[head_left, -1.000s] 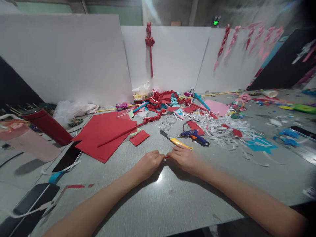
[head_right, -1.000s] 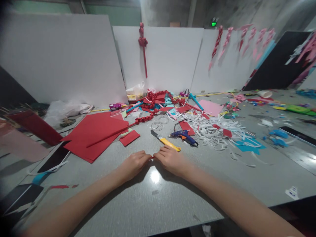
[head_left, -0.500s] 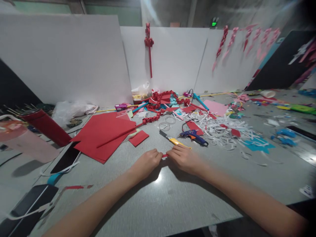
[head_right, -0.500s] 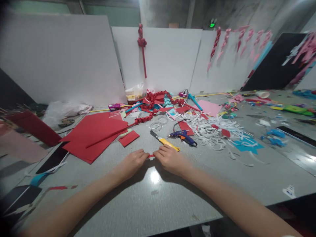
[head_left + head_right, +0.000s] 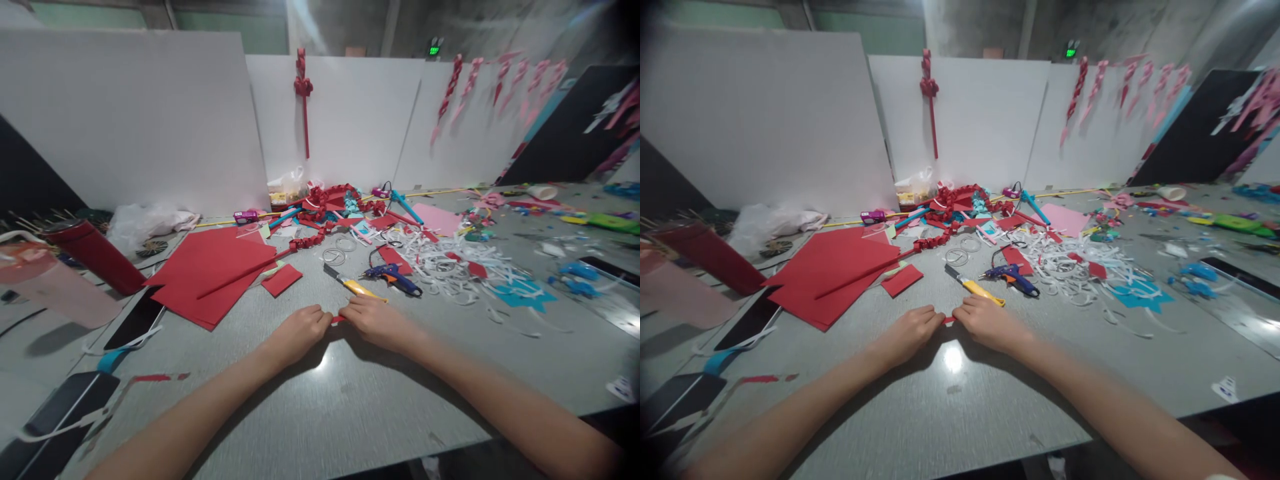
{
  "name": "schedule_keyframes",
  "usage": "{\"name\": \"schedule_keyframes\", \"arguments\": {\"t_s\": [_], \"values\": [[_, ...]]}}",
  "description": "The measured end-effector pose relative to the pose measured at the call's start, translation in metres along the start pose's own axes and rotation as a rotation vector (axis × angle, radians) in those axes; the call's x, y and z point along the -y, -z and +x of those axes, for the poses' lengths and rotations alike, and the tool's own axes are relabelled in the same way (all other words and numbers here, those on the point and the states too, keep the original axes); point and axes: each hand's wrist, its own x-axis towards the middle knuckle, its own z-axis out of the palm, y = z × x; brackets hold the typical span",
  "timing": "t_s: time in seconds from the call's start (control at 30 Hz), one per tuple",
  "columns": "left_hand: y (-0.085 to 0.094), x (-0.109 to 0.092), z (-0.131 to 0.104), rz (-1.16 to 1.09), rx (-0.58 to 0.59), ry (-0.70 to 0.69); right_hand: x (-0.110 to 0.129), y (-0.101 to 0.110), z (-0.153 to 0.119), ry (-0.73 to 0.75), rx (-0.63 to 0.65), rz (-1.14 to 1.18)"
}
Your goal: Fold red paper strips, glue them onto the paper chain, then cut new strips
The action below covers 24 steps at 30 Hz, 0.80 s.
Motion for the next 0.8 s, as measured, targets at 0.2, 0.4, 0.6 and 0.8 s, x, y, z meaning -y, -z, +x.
{"name": "schedule_keyframes", "arguments": {"t_s": [0.2, 0.4, 0.6, 0.8], "values": [[-0.008, 0.006, 0.002, -0.093, -0.011, 0.045, -0.008, 0.006, -0.004, -0.087, 0.075, 0.046], [-0.016, 0.015, -0.001, -0.153, -0.033, 0.087, -0.011, 0.01, -0.003, -0.156, 0.129, 0.061], [-0.02, 0.021, -0.002, -0.235, -0.072, 0.143, -0.011, 0.014, -0.001, -0.187, 0.15, 0.073], [-0.021, 0.024, -0.001, -0.271, -0.076, 0.161, -0.013, 0.018, -0.001, -0.24, 0.153, 0.09]]}}
